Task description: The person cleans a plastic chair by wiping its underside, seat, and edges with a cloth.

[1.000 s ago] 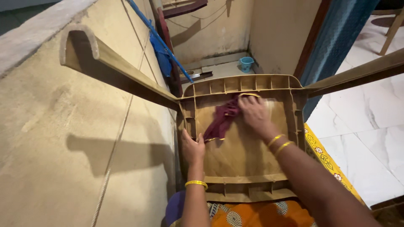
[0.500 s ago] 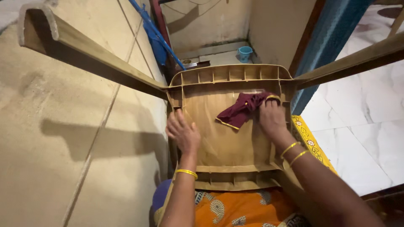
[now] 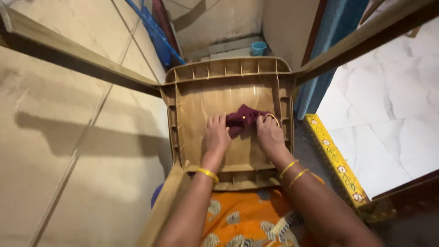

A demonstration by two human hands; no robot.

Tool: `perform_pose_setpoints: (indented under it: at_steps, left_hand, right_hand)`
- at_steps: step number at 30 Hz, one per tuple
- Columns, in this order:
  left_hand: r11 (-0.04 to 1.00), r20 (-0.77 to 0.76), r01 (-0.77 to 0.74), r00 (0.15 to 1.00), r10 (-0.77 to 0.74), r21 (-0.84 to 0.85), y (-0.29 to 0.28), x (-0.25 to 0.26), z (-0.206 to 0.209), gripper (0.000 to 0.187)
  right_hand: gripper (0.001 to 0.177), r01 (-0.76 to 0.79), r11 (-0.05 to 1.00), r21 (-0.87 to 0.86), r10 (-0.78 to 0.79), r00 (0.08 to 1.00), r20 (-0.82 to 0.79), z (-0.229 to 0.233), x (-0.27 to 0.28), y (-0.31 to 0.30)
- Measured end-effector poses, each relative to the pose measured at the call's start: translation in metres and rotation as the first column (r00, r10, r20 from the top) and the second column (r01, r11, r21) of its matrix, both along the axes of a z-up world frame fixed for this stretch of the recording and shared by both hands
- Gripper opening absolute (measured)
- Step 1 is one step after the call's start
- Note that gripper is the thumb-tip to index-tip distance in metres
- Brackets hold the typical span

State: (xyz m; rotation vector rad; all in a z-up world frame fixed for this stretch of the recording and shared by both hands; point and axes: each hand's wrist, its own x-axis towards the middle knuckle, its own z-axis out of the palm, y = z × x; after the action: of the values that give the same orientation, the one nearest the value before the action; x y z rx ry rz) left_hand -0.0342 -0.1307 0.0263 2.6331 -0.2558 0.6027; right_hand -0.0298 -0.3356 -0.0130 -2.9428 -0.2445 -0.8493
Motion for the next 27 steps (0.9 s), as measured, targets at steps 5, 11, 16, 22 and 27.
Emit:
perform_pose_setpoints:
  at_steps: [5, 11, 16, 22, 27]
  left_hand:
    - [0.998, 0.076, 0.003, 0.997, -0.008, 0.067, 0.009, 0.003, -0.014, 0.032]
    - [0.998, -0.133, -0.054, 0.989, 0.059, 0.041, 0.033, 0.016, 0.008, 0.023]
    - [0.968, -0.121, -0.049, 0.989, 0.081, 0.246, 0.032, 0.049, 0.056, 0.025]
    - [0.998, 0.328, 0.016, 0.945, 0.005, -0.062, -0.041, 0.059, 0.137, 0.014]
    - [0.818, 0.199, 0.128, 0.980, -0.017, -0.561, -0.129, 0.100, 0.159, 0.015]
  right_hand:
    - [0.021, 0.001, 0.999, 0.048, 0.006, 0.991, -0.131, 0.013, 0.003, 0.002]
    - [0.029, 0.027, 0.975, 0.221, 0.074, 0.897, -0.436, 0.074, -0.014, -0.009]
    - [0.032, 0.293, 0.548, 0.783, 0.464, 0.673, -0.576, 0.085, -0.002, -0.052]
    - [0.033, 0.117, 0.073, 0.991, 0.293, 0.947, -0.133, 0.071, 0.032, -0.112]
    - [0.039, -0.058, -0.037, 0.998, 0.129, 0.990, 0.063, 0.064, 0.040, -0.113]
